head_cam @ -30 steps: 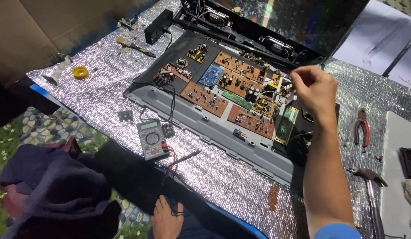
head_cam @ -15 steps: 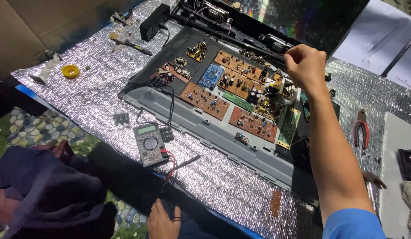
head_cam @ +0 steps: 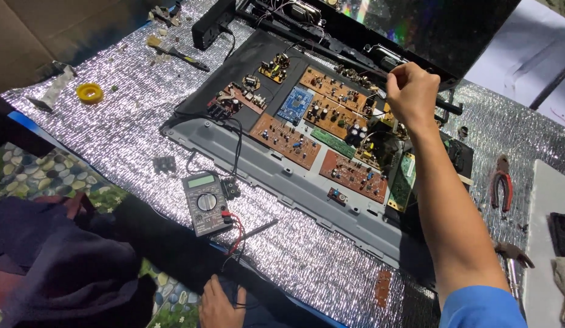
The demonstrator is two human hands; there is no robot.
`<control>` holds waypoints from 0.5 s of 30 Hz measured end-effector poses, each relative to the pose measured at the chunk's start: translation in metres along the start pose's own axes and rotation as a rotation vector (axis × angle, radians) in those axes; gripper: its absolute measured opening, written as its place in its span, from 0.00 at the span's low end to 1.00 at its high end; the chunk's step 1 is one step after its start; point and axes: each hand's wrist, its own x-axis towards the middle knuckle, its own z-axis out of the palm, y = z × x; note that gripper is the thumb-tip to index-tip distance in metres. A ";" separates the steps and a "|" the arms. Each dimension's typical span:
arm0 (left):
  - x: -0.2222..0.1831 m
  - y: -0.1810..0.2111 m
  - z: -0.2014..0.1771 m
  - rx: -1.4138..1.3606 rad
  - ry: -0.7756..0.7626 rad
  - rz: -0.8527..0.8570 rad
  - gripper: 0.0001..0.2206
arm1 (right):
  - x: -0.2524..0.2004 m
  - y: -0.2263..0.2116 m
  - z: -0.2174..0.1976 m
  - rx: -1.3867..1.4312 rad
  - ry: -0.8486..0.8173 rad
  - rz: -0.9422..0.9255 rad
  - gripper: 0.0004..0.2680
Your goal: Securing internal wire connections and ribbon cables inside a disassembled television.
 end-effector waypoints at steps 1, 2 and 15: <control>0.000 -0.003 0.006 -0.001 -0.001 0.000 0.39 | 0.002 0.001 0.001 -0.002 0.000 0.000 0.04; 0.000 -0.006 0.011 0.011 0.003 -0.005 0.40 | 0.003 0.003 0.002 -0.041 -0.050 0.018 0.04; -0.001 0.001 0.004 -0.002 0.144 -0.008 0.38 | 0.011 -0.024 -0.013 -0.266 -0.387 0.203 0.04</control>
